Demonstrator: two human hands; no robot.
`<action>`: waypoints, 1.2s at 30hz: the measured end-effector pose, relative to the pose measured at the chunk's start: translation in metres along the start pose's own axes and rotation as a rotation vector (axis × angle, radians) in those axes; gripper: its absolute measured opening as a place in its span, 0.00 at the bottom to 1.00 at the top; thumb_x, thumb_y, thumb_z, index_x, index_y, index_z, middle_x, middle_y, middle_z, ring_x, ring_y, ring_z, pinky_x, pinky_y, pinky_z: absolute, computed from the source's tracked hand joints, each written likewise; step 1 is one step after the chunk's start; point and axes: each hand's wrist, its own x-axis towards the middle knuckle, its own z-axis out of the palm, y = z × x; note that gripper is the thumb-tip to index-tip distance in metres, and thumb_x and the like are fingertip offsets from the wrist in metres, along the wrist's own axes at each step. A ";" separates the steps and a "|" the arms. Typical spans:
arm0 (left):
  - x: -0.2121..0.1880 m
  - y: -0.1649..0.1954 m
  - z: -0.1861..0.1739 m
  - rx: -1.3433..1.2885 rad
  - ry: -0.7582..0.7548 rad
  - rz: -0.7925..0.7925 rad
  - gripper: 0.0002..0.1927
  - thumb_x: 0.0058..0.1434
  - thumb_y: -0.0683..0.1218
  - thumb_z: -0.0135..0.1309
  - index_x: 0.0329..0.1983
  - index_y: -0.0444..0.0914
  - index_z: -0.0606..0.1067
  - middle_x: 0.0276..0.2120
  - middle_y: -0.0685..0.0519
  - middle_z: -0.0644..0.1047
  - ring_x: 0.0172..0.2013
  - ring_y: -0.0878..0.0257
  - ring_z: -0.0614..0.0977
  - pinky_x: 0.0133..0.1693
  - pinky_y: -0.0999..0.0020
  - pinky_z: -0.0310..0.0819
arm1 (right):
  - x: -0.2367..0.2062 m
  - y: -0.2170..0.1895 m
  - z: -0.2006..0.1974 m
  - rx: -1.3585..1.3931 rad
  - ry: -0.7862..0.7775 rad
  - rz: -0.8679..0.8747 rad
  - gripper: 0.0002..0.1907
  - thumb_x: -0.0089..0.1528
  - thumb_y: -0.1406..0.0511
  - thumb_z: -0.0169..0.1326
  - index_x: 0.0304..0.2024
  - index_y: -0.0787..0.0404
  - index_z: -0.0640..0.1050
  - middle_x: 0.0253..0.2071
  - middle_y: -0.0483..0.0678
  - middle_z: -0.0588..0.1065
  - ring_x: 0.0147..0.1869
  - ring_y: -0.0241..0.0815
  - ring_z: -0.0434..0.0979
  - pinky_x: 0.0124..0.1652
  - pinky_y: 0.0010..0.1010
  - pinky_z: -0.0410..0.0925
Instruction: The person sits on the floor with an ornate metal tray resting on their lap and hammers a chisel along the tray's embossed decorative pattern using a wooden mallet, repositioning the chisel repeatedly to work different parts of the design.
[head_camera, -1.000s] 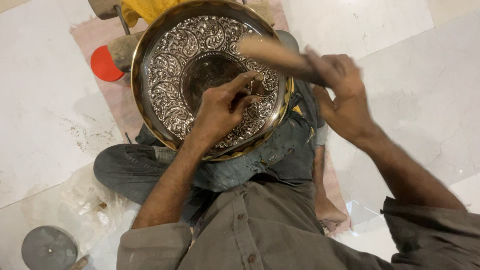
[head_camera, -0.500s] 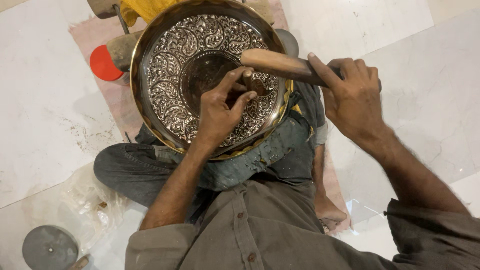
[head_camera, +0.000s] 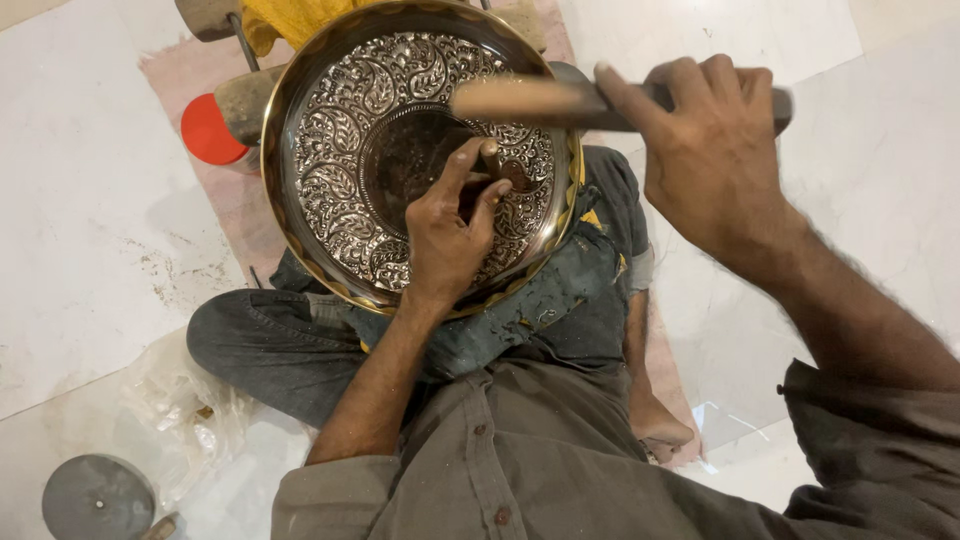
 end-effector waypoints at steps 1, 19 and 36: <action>0.000 0.001 0.000 -0.016 -0.013 -0.042 0.25 0.68 0.38 0.60 0.66 0.45 0.69 0.45 0.48 0.84 0.43 0.64 0.88 0.40 0.71 0.86 | 0.002 0.000 -0.003 0.281 -0.024 0.077 0.29 0.70 0.70 0.53 0.74 0.49 0.71 0.50 0.53 0.74 0.51 0.46 0.73 0.53 0.45 0.67; 0.006 -0.003 -0.004 0.012 -0.104 -0.146 0.24 0.67 0.40 0.62 0.64 0.46 0.71 0.39 0.52 0.86 0.35 0.65 0.89 0.32 0.68 0.83 | 0.005 -0.001 0.013 0.852 -0.049 0.073 0.33 0.69 0.70 0.51 0.76 0.41 0.66 0.57 0.51 0.70 0.58 0.40 0.70 0.61 0.39 0.65; 0.012 -0.006 -0.008 0.024 -0.163 -0.093 0.30 0.66 0.37 0.60 0.69 0.46 0.67 0.41 0.49 0.85 0.41 0.64 0.89 0.40 0.68 0.87 | 0.003 -0.004 0.013 0.293 -0.138 0.010 0.31 0.68 0.71 0.57 0.71 0.41 0.70 0.56 0.50 0.74 0.53 0.48 0.73 0.58 0.50 0.69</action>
